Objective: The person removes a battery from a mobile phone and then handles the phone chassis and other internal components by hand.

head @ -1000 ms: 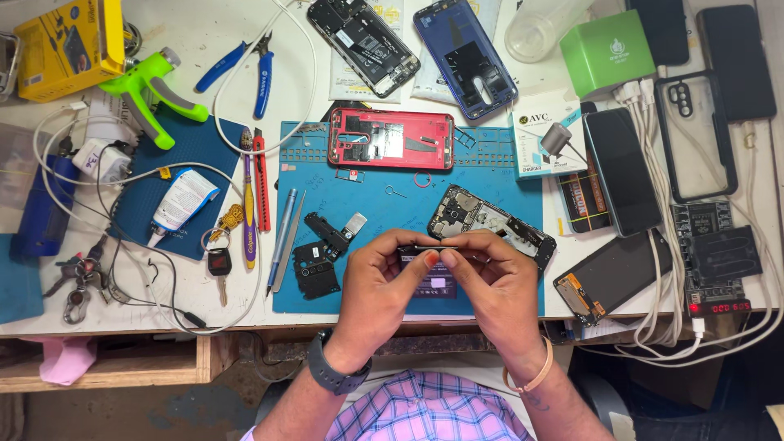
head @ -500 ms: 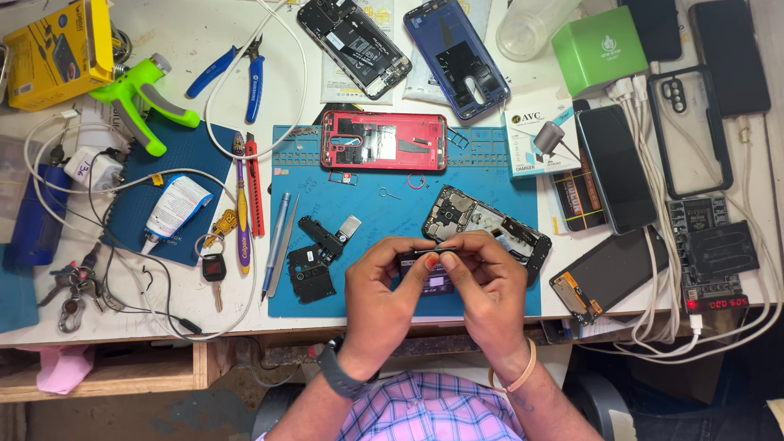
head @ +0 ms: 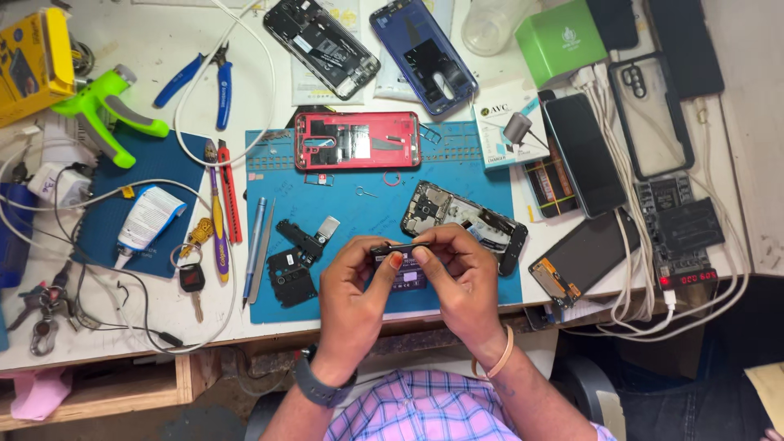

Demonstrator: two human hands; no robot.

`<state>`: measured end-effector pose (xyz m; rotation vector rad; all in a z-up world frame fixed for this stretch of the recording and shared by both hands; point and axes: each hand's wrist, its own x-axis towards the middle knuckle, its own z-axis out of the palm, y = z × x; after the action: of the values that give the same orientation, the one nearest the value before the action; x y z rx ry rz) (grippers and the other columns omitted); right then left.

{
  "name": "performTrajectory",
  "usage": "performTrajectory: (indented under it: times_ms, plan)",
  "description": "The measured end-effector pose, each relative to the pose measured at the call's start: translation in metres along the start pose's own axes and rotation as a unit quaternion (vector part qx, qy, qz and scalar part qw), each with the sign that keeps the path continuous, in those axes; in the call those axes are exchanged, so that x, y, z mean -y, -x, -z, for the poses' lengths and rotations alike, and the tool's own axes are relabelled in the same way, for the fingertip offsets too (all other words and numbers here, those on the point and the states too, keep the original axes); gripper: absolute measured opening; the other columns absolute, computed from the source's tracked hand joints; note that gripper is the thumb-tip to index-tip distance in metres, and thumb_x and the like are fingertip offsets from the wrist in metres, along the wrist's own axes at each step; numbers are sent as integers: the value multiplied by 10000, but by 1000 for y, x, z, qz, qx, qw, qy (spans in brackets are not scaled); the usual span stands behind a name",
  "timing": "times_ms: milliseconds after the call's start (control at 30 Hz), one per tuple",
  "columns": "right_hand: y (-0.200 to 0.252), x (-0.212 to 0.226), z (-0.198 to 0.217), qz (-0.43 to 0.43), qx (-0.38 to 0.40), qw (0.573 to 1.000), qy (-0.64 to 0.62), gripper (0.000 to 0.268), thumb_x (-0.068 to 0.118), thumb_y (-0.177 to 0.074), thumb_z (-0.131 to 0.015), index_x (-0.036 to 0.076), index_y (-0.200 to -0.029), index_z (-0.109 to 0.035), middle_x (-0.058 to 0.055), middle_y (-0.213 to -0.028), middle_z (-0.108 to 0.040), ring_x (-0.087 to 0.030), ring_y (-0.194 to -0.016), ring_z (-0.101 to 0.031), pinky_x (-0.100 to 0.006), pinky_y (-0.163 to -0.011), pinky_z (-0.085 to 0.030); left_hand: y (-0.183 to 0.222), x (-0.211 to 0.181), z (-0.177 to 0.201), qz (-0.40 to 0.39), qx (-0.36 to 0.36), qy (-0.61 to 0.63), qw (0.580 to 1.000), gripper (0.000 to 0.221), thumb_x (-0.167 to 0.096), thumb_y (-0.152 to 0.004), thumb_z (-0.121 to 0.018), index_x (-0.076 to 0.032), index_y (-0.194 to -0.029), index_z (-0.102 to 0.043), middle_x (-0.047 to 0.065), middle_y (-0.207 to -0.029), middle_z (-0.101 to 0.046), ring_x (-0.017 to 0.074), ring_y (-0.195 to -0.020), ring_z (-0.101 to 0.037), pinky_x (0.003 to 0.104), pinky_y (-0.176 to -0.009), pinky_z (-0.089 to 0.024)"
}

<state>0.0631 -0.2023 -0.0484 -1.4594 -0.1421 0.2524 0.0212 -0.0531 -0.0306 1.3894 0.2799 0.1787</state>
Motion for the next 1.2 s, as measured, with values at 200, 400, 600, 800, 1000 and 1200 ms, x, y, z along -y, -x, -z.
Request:
performTrajectory:
  times_ms: [200, 400, 600, 800, 1000, 1200]
  plan:
    - [2, 0, -5, 42, 23, 999, -7, 109, 6, -983, -674, -31, -1081, -645, -54, -1085, -635, -76, -976, -638, -220, -863, -531, -3, 0, 6, -26, 1, -103, 994, 100, -59, -933, -734, -2, -1010, -709, 38, -930, -704, 54, -774, -578, 220, -651, -461]
    - [-4, -3, -7, -8, -4, 999, -48, 96, 3, -978, -682, -18, -1072, -675, -30, -980, -679, -62, -881, -623, -209, -791, -512, -8, -1, 3, -56, -12, -109, 992, 97, -56, -947, -726, 14, -1013, -712, 41, -939, -711, 63, -808, -603, 231, -682, -480]
    - [-7, -2, 1, -21, 12, 999, -36, 144, -2, -962, -687, -26, -1104, -681, -22, -990, -696, -57, -890, -636, -208, -789, -517, -11, -7, 12, 14, 23, -53, 998, 133, -95, -981, -664, 5, -1044, -724, 39, -941, -710, 61, -818, -637, 234, -701, -517]
    - [-5, -5, -8, 8, 25, 1000, -10, 115, 10, -992, -674, -31, -1099, -676, -37, -1031, -672, -68, -946, -632, -218, -840, -521, -7, -4, 12, -116, -15, -151, 982, 83, -73, -980, -697, 2, -1001, -725, 51, -938, -707, 83, -851, -661, 244, -743, -515]
    - [-5, 6, -12, 41, 9, 998, 56, 102, 1, -971, -678, -32, -1066, -690, -62, -1033, -667, -87, -917, -631, -228, -803, -518, -9, -12, 16, -20, 12, -141, 990, 125, -46, -918, -720, 6, -1031, -737, 54, -969, -703, 98, -830, -613, 250, -702, -487]
    - [-5, 12, -12, 38, 42, 998, 27, 98, -5, -970, -672, -33, -1059, -642, -66, -1076, -625, -98, -991, -631, -250, -886, -537, -10, -16, 16, -48, 24, -133, 990, 116, -24, -922, -709, 2, -1035, -706, 55, -986, -703, 114, -860, -629, 262, -742, -502]
